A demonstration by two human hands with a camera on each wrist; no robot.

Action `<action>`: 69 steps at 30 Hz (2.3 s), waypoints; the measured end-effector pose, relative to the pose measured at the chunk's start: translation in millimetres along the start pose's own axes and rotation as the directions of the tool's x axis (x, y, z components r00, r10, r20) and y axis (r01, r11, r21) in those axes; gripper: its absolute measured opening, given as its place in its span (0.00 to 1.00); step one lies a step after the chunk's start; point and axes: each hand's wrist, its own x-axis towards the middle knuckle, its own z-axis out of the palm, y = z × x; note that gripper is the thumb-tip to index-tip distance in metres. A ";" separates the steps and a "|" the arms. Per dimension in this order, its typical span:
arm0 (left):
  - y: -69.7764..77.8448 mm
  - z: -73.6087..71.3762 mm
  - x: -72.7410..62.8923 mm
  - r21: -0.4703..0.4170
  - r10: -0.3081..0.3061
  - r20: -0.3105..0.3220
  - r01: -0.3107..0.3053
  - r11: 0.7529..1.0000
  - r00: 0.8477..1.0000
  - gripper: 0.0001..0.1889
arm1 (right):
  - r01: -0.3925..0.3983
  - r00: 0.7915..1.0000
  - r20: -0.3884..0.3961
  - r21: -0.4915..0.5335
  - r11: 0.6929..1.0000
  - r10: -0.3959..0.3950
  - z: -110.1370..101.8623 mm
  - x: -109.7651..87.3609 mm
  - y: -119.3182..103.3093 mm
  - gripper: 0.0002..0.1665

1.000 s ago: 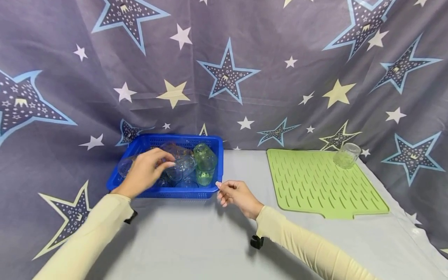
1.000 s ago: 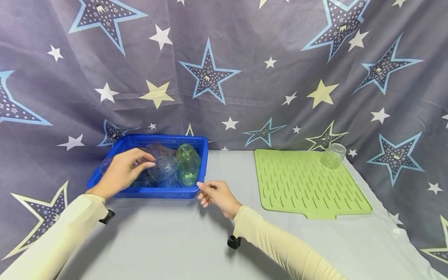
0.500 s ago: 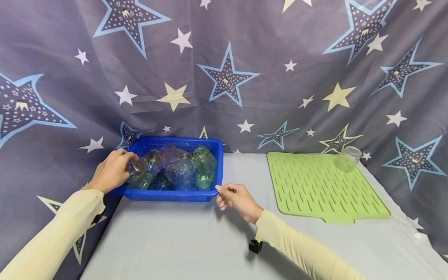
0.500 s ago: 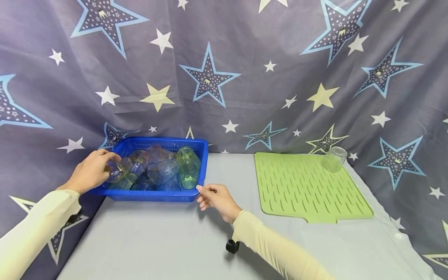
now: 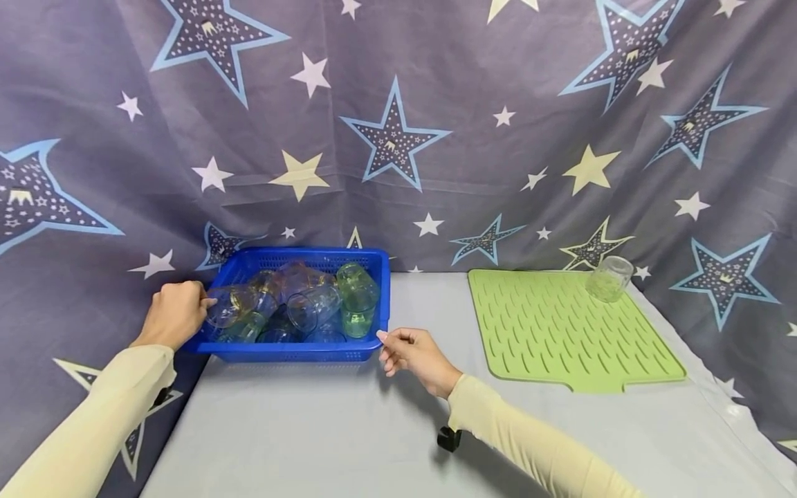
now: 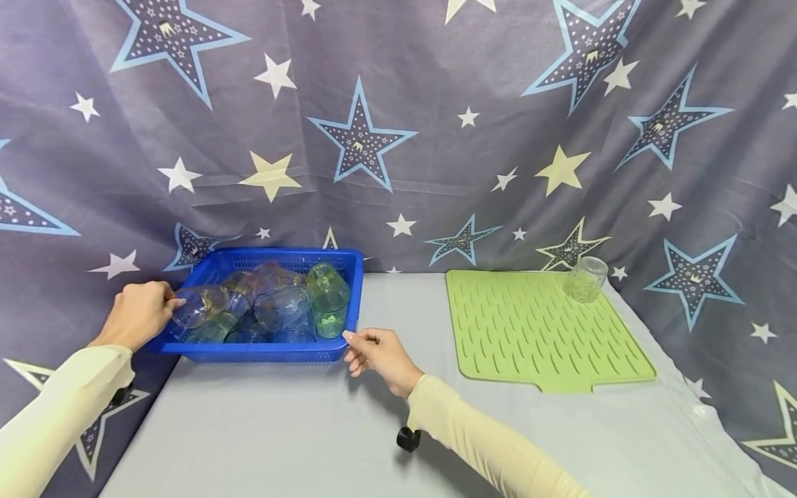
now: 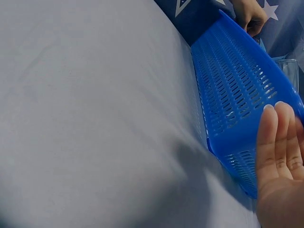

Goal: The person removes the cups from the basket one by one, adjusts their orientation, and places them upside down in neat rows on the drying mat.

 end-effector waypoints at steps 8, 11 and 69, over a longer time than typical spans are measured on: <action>-5.9 0.0 -4.4 -0.016 -0.080 0.036 0.081 0.997 0.996 0.12 | -0.004 1.000 -0.001 0.012 1.000 0.004 6.1 -1.4 5.6 0.29; -9.8 0.0 -6.8 -0.018 -0.098 0.038 0.099 0.995 0.994 0.12 | -0.009 1.000 -0.001 0.007 1.000 0.009 7.7 -1.3 7.2 0.30; 117.6 0.2 -10.9 -0.611 -0.312 0.194 0.363 0.703 0.930 0.20 | 0.008 0.995 -0.101 -0.040 0.999 -0.012 1.8 -5.2 -1.5 0.23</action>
